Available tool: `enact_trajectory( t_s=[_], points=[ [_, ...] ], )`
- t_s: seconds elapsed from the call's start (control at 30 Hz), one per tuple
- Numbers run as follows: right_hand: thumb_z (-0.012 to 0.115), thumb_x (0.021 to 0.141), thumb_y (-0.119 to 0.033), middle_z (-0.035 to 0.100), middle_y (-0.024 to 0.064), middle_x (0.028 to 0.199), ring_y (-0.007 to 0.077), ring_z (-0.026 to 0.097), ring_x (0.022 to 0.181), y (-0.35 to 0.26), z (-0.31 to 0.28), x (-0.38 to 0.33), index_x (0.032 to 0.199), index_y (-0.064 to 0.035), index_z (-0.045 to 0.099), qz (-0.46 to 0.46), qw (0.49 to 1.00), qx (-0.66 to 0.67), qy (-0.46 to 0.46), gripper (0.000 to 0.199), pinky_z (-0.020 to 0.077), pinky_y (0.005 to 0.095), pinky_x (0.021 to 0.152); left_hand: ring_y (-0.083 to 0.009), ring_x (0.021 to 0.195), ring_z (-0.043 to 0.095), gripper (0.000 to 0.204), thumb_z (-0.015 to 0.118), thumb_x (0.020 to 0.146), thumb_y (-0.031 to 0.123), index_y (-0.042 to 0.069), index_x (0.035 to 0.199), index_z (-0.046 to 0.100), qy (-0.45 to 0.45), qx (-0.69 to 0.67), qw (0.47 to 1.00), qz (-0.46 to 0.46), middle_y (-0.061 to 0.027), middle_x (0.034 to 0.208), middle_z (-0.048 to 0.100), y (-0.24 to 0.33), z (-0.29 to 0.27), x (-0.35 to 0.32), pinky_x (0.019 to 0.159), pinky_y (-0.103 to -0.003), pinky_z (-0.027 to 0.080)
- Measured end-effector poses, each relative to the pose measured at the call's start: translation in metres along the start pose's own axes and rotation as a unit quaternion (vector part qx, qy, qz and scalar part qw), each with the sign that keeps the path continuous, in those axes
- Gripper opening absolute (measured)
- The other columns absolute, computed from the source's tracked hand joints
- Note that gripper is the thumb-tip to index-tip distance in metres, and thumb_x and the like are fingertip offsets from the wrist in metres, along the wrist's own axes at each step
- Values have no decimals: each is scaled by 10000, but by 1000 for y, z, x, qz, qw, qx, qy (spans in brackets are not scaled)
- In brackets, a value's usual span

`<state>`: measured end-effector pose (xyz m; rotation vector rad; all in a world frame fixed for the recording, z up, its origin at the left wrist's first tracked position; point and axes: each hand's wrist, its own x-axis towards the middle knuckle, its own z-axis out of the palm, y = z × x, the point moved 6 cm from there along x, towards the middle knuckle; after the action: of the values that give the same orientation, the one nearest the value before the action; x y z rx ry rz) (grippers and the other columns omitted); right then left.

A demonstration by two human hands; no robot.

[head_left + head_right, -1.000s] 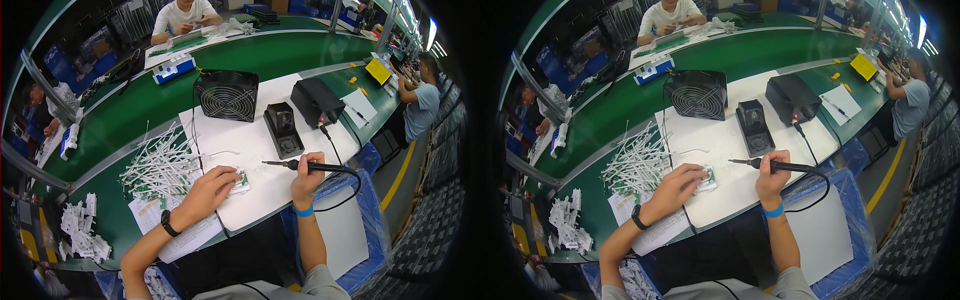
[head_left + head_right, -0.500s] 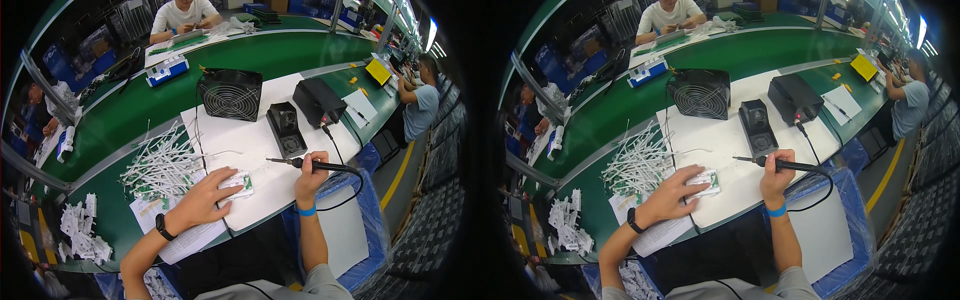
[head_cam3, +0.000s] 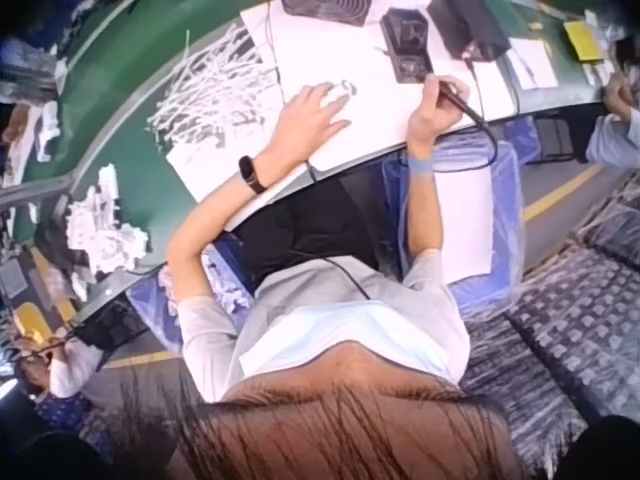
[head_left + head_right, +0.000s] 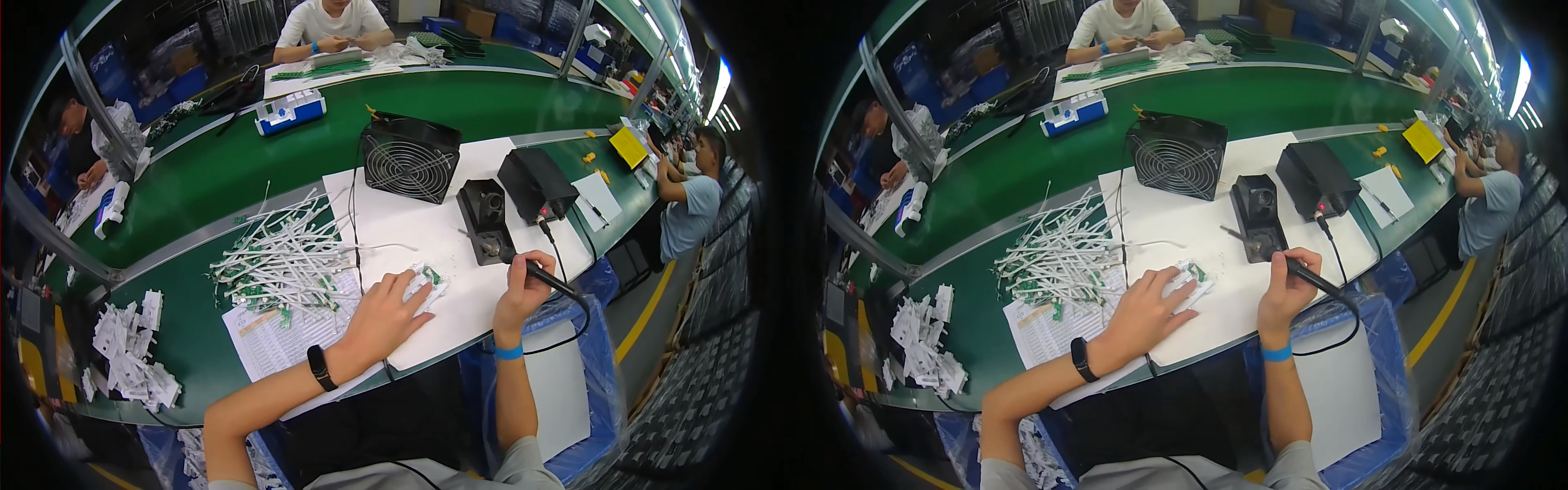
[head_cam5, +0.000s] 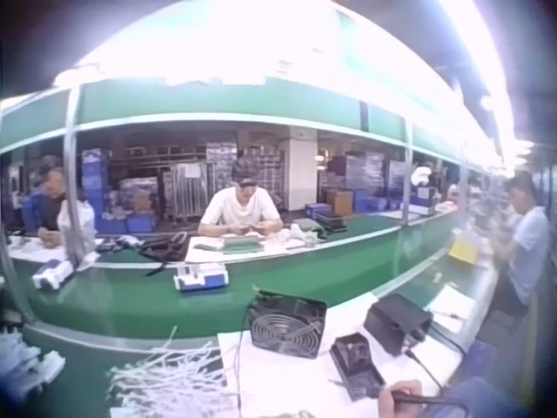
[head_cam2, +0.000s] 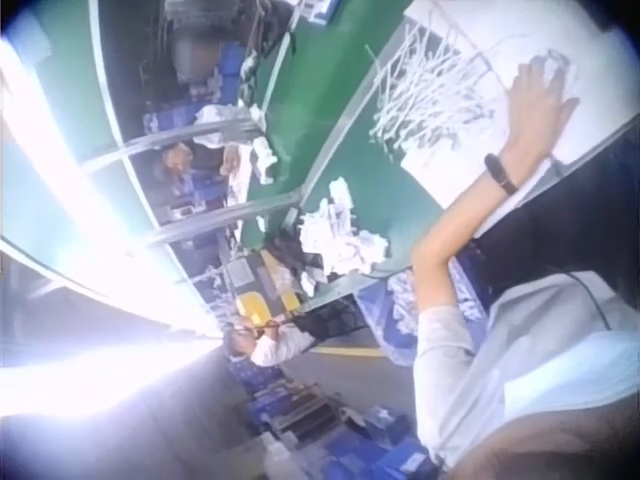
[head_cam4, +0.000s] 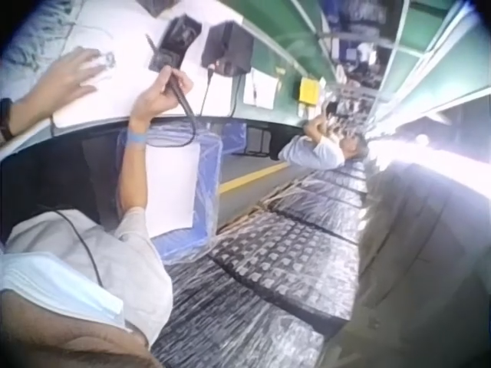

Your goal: The person solders wires onto small circuit boards with a soldering iron.

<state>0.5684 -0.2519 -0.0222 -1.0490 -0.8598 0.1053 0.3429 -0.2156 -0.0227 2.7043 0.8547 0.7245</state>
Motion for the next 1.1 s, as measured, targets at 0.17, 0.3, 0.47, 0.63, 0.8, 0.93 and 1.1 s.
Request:
enact_trajectory(
  t_s=[0.17,0.3,0.47,0.63,0.8,0.93,1.1],
  points=[
    [615,988,-66,509,12,782,64,427,610,-8,16,-4,1106,-47,496,37,998,41,-21,168,311,209,551,-360,1175,512,553,725,886,266,63,1377,572,-35,-13,999,10,-198,1375,503,0,-11,-7,974,-383,490],
    [622,986,-72,526,10,808,60,442,629,-4,18,-14,1081,-37,524,13,999,-46,-8,141,325,205,563,-369,1255,475,544,696,908,210,63,1409,541,-53,-36,998,21,-214,1426,463,-12,-4,-17,1027,-407,473],
    [599,987,-81,504,24,782,66,426,625,-6,13,-21,972,-52,496,-63,998,-18,-5,107,316,206,555,-364,1252,503,508,701,906,183,70,1383,568,-17,-40,999,11,-209,1407,493,-8,3,-22,1025,-413,483],
    [577,987,-82,474,32,750,77,410,613,-9,21,-25,912,-65,445,-86,995,-26,-34,153,315,210,544,-353,1263,571,426,727,905,233,73,1290,637,42,5,999,11,-213,1376,555,-9,4,-28,868,-365,578],
    [571,980,-94,474,42,658,77,418,514,-8,23,-31,886,-68,412,-62,997,-11,-47,187,308,202,468,-345,1273,580,409,739,900,251,41,1240,652,57,40,998,5,-227,1374,564,-9,8,-29,801,-343,601],
    [578,973,-99,460,37,602,74,408,463,-8,26,-33,863,-71,396,-59,995,-24,-76,215,302,204,435,-353,1258,590,398,746,893,245,9,1201,654,64,28,998,-2,-235,1359,572,-10,8,-29,813,-348,600],
    [620,926,-36,443,14,572,62,399,539,1,24,-37,802,-49,421,-16,991,-56,-118,235,306,232,524,-351,1258,591,383,756,880,226,8,1180,662,75,-7,997,-18,-221,1353,575,-11,6,-31,818,-351,600]
  ],
)
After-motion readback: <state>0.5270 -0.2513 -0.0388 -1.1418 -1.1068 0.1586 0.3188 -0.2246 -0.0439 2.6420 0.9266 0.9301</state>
